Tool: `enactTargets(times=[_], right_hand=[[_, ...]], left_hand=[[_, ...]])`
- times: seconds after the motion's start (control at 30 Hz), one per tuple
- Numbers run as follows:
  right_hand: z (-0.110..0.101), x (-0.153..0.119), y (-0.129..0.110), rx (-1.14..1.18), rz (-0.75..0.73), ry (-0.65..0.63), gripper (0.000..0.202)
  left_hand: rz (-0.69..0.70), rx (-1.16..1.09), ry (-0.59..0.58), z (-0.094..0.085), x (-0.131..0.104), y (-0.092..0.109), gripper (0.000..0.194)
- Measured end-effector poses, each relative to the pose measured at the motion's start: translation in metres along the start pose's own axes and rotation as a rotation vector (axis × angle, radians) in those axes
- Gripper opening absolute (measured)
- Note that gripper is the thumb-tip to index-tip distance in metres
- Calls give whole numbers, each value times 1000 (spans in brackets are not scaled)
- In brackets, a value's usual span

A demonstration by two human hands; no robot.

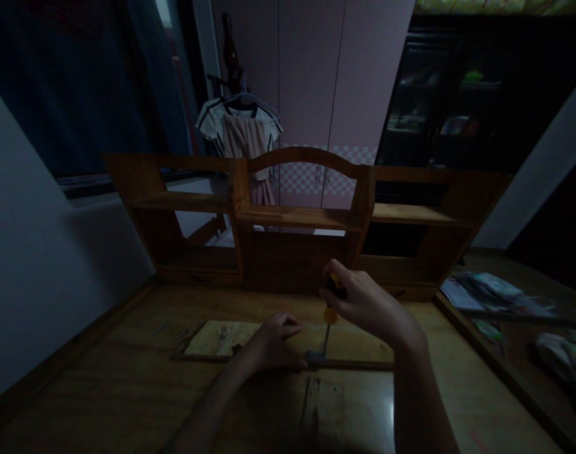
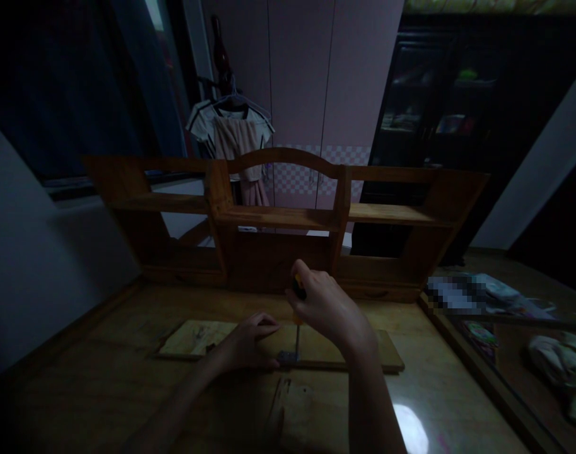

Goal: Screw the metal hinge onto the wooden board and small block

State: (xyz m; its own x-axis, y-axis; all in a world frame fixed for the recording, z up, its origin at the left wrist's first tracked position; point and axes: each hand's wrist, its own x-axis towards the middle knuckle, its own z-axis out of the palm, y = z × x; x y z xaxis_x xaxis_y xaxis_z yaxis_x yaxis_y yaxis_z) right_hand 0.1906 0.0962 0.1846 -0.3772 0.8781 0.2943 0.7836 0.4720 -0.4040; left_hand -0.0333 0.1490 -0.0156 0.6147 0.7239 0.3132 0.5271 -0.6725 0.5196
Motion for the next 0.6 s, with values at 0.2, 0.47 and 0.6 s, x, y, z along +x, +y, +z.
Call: enactTargets(times=[0.2,0.47,0.6], right_hand=[[-11,-9,-12,-42,-33,84,14],[-52,-52,-25,-98,11,453,25],[-58,-86,8,12,135,520,27]], left_hand=[[3,0,-5,-1,0,2,82],[4,41,-15,-1,-3,6,88],[26,40,-14,2,-3,3,90]])
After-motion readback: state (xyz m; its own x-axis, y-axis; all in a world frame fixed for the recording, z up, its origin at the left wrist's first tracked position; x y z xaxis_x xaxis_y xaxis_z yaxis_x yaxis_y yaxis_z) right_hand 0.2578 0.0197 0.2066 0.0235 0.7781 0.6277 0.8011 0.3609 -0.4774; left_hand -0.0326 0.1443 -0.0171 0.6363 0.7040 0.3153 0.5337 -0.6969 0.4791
